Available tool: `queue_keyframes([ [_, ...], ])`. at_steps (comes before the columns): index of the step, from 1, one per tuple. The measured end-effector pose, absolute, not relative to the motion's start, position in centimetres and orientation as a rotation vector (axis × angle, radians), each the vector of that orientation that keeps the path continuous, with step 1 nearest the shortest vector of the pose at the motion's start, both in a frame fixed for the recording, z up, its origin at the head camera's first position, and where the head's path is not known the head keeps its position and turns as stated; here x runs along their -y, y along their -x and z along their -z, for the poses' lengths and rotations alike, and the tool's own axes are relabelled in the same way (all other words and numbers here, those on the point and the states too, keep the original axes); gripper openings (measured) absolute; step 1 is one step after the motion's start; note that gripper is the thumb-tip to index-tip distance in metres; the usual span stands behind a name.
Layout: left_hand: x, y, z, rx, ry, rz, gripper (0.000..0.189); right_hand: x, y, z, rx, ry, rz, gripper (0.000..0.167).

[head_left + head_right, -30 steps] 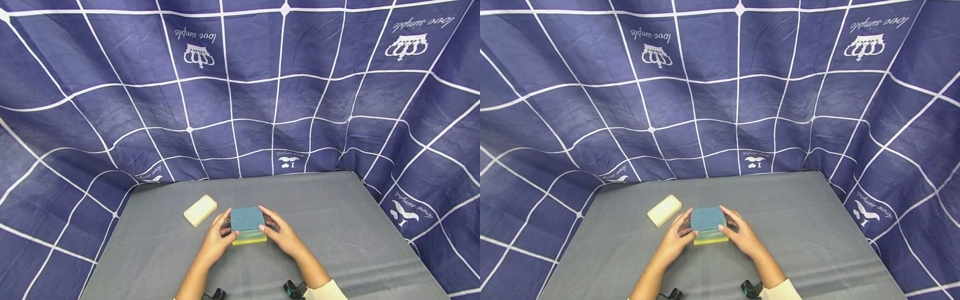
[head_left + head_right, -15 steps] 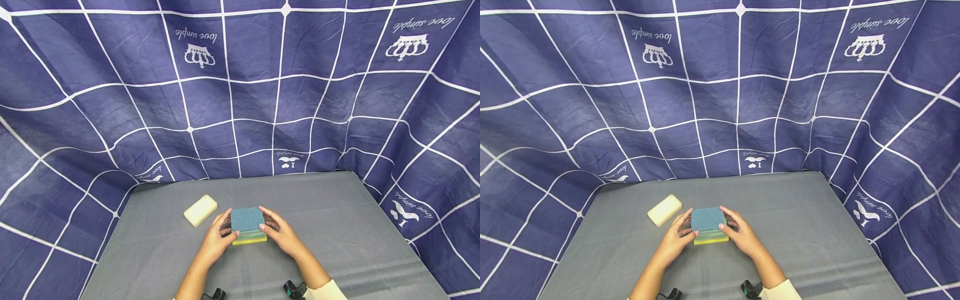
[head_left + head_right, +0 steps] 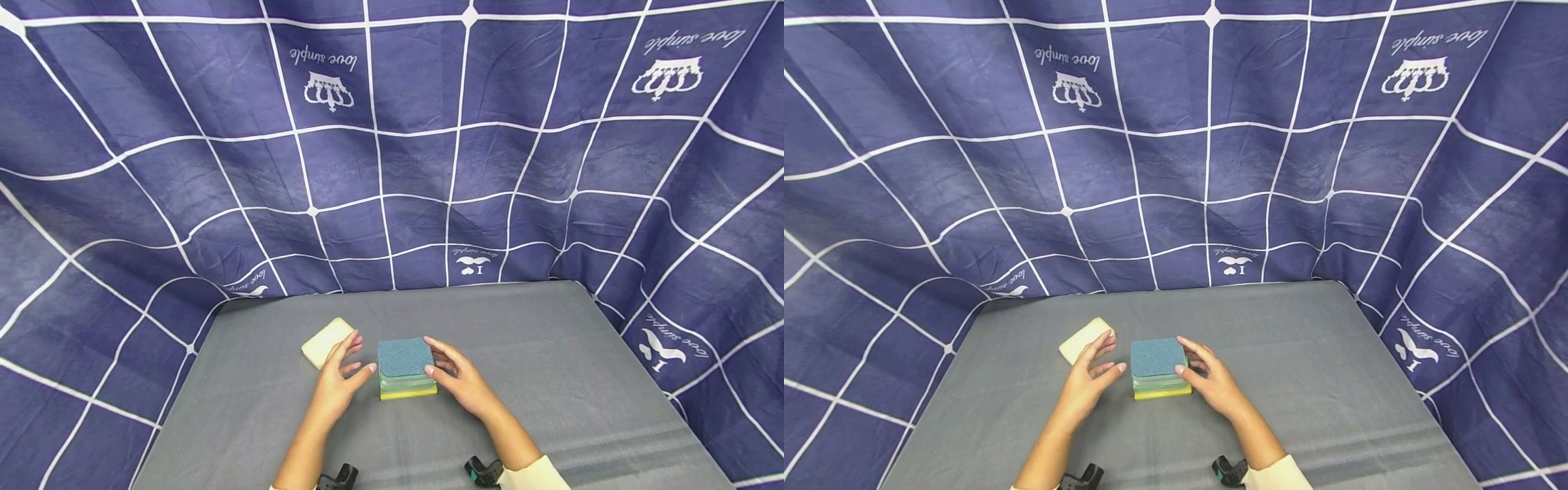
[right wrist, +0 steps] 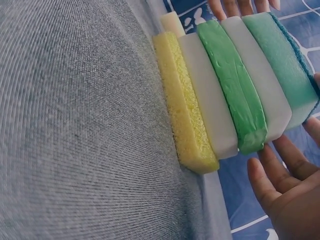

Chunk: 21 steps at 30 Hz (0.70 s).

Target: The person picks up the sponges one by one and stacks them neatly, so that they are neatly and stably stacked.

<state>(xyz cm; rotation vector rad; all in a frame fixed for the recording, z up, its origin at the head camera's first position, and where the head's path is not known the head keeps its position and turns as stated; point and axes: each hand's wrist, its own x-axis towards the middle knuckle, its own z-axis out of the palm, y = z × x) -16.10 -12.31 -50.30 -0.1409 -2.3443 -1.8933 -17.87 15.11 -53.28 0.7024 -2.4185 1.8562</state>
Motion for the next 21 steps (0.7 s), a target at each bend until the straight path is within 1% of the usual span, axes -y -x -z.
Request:
queue_keyframes([
  [7,14.2,16.8,50.0,2.296,-0.031,1.829,0.073,-15.1,18.0,53.2,2.445,-0.693,-1.846,0.056],
  [21,17.0,17.8,51.2,2.298,-0.255,1.763,0.071,-15.1,17.9,53.0,2.447,-0.690,-1.855,0.057],
])
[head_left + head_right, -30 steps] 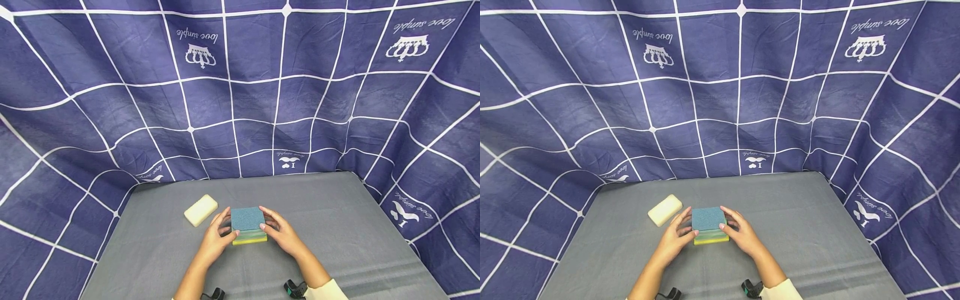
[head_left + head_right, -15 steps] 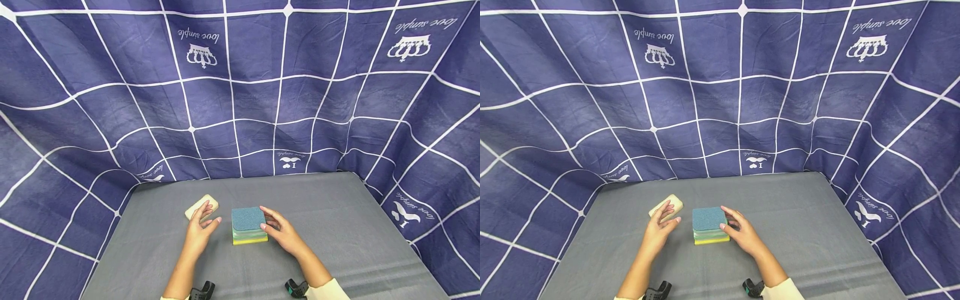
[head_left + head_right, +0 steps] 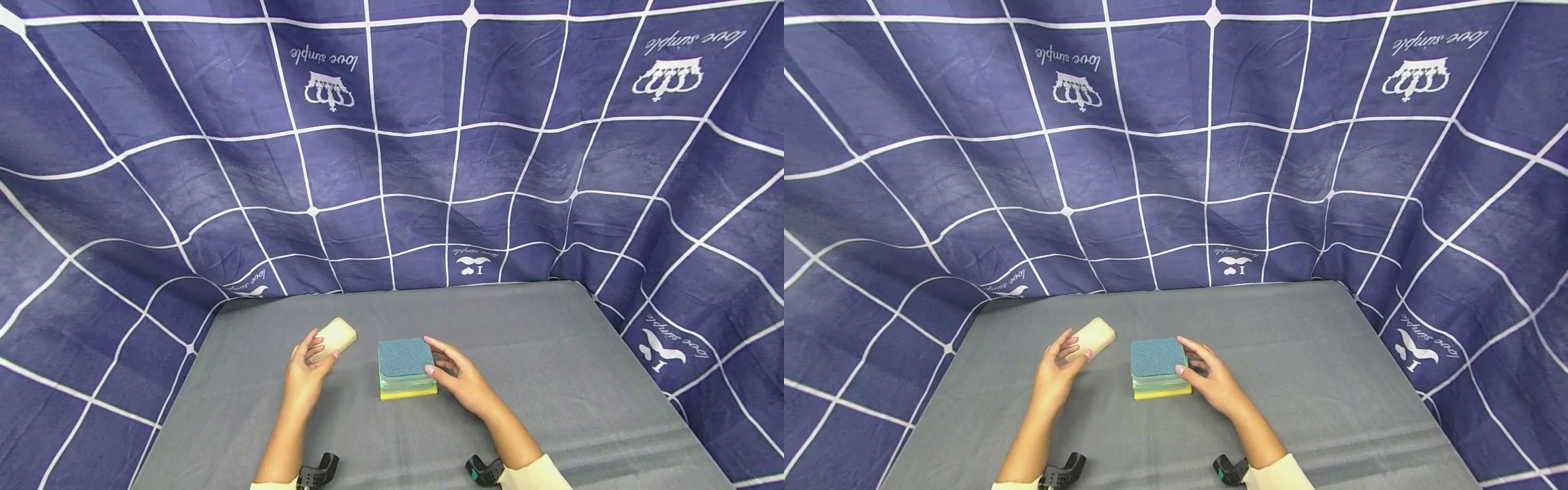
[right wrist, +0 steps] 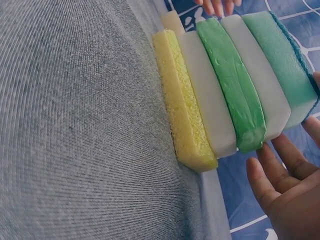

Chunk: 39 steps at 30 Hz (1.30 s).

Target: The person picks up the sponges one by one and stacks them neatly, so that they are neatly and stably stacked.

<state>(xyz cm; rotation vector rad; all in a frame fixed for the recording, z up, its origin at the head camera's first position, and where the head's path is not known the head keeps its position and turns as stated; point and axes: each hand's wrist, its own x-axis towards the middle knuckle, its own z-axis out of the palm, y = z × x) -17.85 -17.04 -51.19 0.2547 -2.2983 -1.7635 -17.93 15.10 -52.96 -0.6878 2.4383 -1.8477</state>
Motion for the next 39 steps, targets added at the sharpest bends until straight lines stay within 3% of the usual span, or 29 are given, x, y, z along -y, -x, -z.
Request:
queue_keyframes([
  [18,19.1,18.0,53.3,2.450,-0.512,1.742,0.079,-15.2,18.0,53.1,-2.427,0.679,1.851,0.055],
  [39,20.2,18.8,54.4,2.556,-0.525,1.619,0.087,-15.3,18.1,53.4,-2.429,0.673,1.841,0.057],
])
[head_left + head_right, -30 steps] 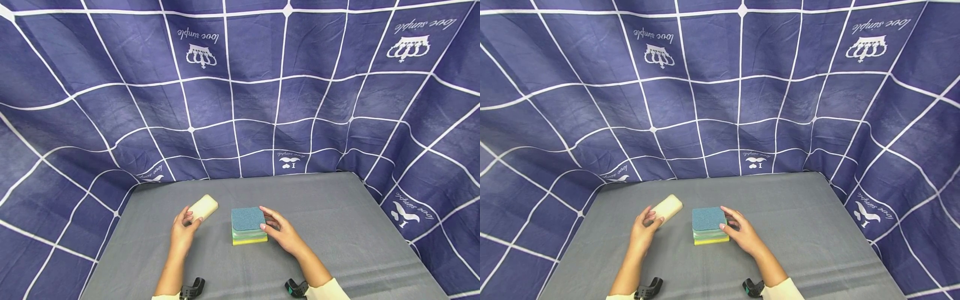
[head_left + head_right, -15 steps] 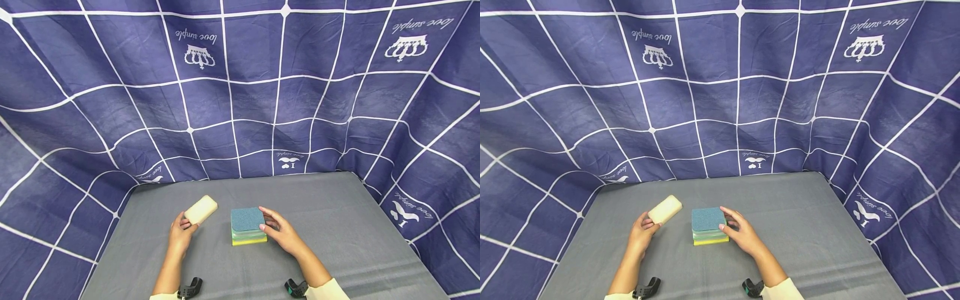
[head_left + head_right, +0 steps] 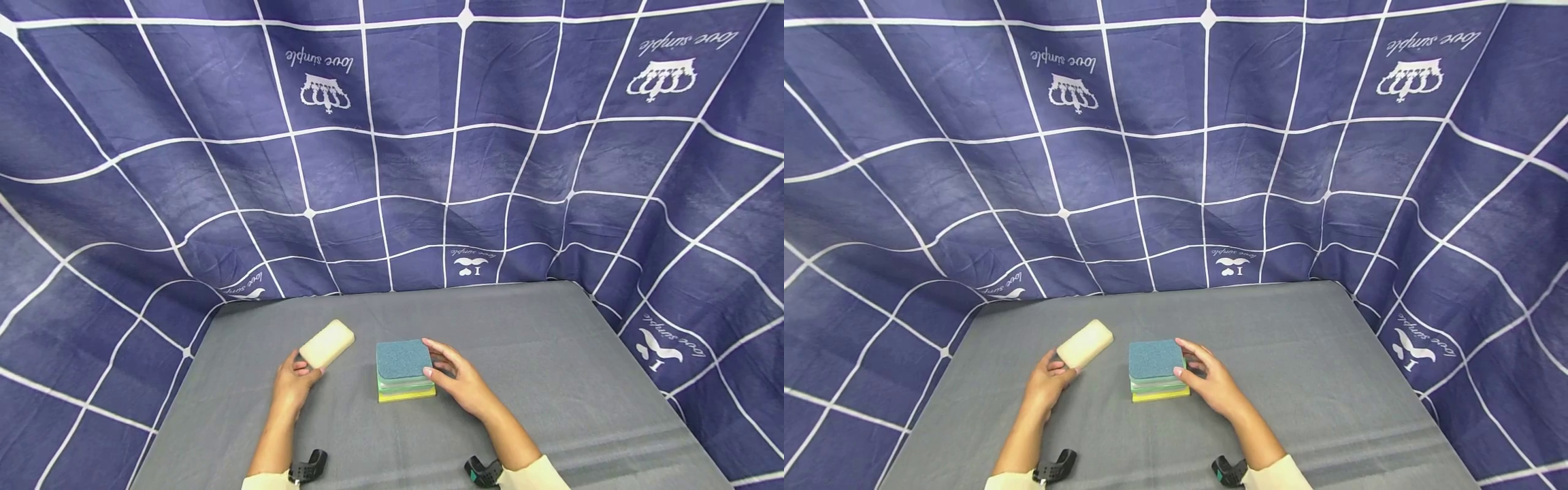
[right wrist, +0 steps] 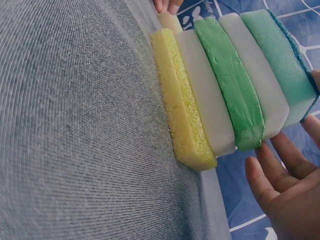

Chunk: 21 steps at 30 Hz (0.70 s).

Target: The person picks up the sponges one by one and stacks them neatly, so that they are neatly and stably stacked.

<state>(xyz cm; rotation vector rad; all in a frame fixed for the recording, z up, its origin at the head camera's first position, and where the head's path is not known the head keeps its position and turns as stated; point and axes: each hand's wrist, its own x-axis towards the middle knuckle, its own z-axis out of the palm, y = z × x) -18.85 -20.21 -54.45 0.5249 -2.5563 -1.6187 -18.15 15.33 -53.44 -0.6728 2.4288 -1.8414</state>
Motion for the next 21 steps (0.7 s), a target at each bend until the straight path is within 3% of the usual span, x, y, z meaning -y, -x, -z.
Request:
queue_keyframes([
  [21,20.64,19.51,54.92,2.636,-0.518,1.500,0.086,-15.33,18.07,53.55,-2.437,0.691,1.843,0.057],
])
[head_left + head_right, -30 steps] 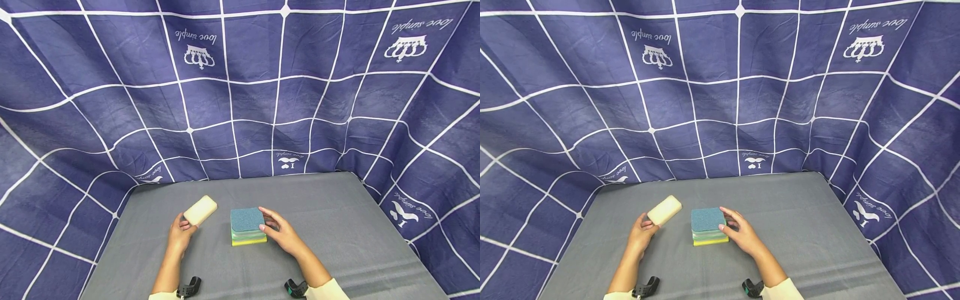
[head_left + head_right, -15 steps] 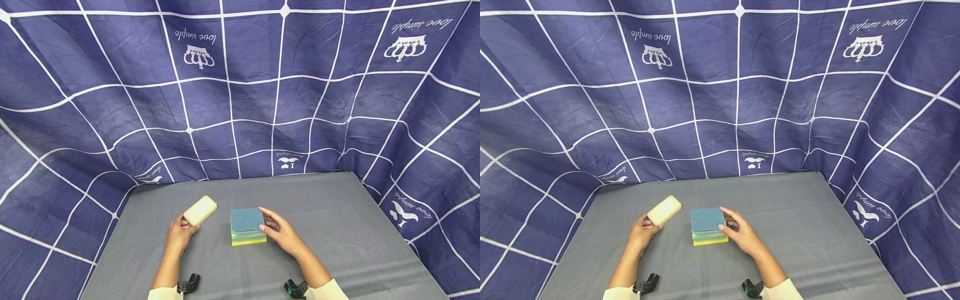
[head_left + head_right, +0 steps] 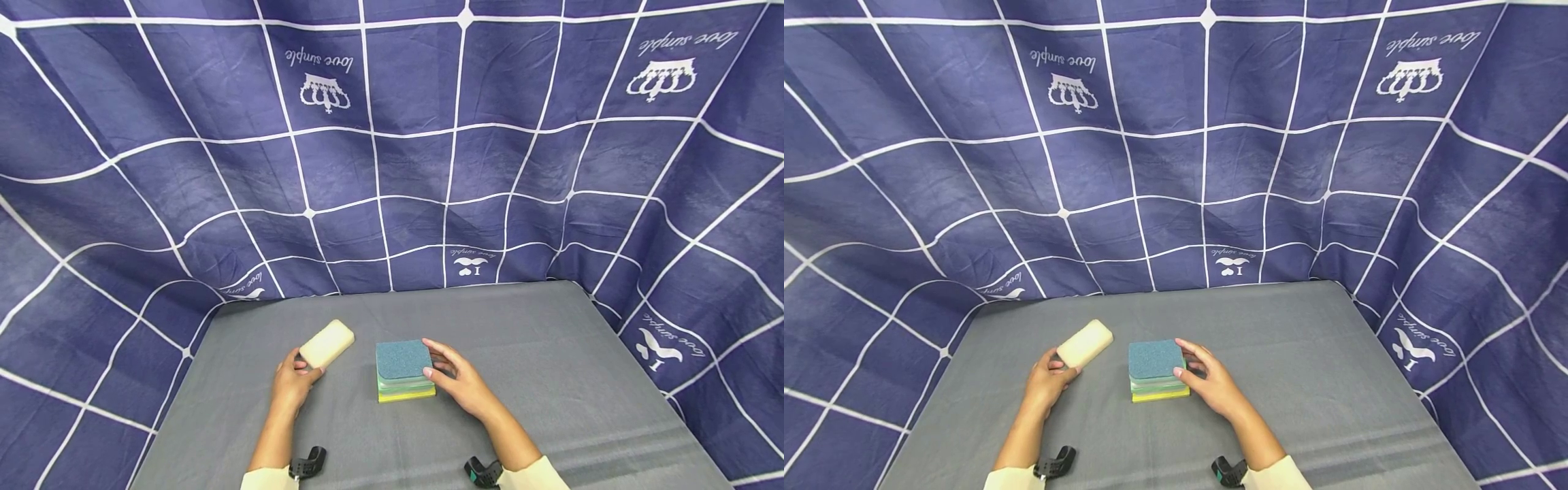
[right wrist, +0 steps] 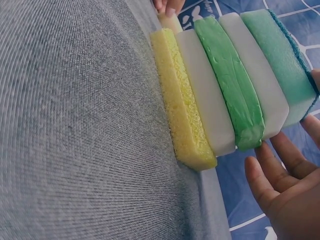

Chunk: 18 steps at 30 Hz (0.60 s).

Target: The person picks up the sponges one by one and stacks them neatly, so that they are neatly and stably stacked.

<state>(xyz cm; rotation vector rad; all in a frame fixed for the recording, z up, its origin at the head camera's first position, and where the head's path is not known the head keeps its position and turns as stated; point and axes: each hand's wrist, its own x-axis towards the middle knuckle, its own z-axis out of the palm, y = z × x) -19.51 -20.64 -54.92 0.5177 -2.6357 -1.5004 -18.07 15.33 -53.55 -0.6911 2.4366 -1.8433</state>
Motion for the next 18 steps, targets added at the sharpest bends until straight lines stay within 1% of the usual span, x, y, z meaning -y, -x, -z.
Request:
queue_keyframes([
  [7,20.77,19.75,55.03,2.651,-0.525,1.503,0.087,-15.36,18.01,53.52,-2.431,0.675,1.837,0.056],
  [13,20.82,19.80,55.09,2.664,-0.505,1.479,0.082,-15.37,17.98,53.51,-2.428,0.661,1.838,0.056],
  [18,20.75,19.43,54.91,2.618,-0.506,1.566,0.080,-15.33,18.04,53.51,-2.429,0.672,1.845,0.056],
])
